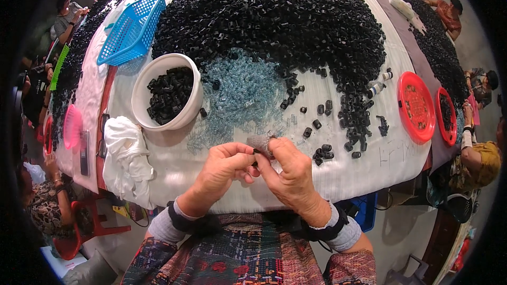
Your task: Sorting and cleaning small black plastic shoe components at a factory table.
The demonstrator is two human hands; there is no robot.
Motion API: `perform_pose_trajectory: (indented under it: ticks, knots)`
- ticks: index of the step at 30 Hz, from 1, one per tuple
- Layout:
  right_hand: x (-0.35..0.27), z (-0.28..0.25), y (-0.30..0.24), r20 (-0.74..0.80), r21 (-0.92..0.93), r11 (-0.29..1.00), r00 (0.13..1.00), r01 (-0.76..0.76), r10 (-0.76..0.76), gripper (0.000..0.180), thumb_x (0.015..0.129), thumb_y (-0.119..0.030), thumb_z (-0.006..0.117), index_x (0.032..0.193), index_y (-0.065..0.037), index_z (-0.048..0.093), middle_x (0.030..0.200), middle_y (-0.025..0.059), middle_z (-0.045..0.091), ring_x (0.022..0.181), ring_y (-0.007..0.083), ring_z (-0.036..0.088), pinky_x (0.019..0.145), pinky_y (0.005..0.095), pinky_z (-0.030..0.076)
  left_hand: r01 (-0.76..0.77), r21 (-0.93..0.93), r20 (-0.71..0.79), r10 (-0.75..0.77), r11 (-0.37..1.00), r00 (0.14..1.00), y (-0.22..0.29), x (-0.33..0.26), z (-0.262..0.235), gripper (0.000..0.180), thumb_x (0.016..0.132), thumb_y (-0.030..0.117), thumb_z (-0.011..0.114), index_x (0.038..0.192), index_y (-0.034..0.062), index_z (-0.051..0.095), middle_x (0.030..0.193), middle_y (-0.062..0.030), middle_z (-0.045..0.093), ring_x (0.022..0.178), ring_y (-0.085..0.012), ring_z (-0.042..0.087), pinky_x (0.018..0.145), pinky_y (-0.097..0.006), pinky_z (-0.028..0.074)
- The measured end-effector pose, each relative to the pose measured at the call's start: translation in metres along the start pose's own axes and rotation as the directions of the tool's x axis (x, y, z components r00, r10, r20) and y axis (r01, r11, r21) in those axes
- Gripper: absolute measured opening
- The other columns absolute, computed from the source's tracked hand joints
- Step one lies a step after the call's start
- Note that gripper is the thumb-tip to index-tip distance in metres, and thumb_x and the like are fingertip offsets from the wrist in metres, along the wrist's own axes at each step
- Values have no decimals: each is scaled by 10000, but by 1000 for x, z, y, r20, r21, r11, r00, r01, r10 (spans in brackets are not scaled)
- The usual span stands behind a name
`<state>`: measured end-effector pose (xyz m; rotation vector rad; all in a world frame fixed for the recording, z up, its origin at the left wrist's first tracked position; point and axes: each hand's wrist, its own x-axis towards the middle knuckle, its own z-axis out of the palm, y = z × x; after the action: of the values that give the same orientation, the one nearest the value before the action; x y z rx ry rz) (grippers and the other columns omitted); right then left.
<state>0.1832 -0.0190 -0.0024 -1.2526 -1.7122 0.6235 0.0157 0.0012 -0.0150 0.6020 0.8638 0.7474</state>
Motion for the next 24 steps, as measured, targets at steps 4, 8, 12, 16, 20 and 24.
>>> perform_pose_trajectory:
  ticks: [4,8,12,16,20,24]
  knots:
    - [5,-7,-4,62,-16,997,995,73,-72,380,654,-48,767,963,25,560,925,176,530,811,323,546,652,371,470,17,-95,37,-13,995,999,6,1,-1,181,851,116,641,961,-26,618,846,-75,664,706,-109,632,599,-220,499]
    - [0,1,3,71,-120,976,982,184,-176,407,635,-93,794,939,27,551,955,183,507,833,338,520,655,393,459,6,-49,59,-3,999,998,8,2,1,167,845,114,635,945,-19,626,842,-69,666,700,-100,616,618,-224,486]
    - [-1,4,3,62,-175,954,969,245,-237,407,606,-109,816,880,11,540,873,152,488,753,315,497,599,389,441,22,-10,56,-22,1000,998,9,-1,4,151,835,142,645,896,5,646,837,-58,666,682,-92,600,625,-213,468]
    - [-3,4,3,54,-213,943,967,256,-251,374,581,-81,812,820,-7,533,808,127,476,708,298,490,569,378,431,40,30,67,-42,999,997,8,-2,2,148,827,162,657,873,21,658,830,-33,664,690,-78,586,635,-214,467]
    - [0,1,3,62,-210,944,967,255,-247,365,569,-79,810,803,-12,539,798,117,487,698,292,496,572,372,435,53,55,51,-56,997,997,10,-4,5,157,827,169,663,881,22,666,820,-13,657,709,-71,585,637,-220,470]
    - [-1,-3,7,75,-206,944,966,259,-249,353,568,-76,807,794,-16,543,802,112,504,707,287,506,579,365,440,59,83,46,-63,995,997,10,-3,6,166,829,178,670,882,21,677,813,-5,651,727,-73,592,644,-225,486]
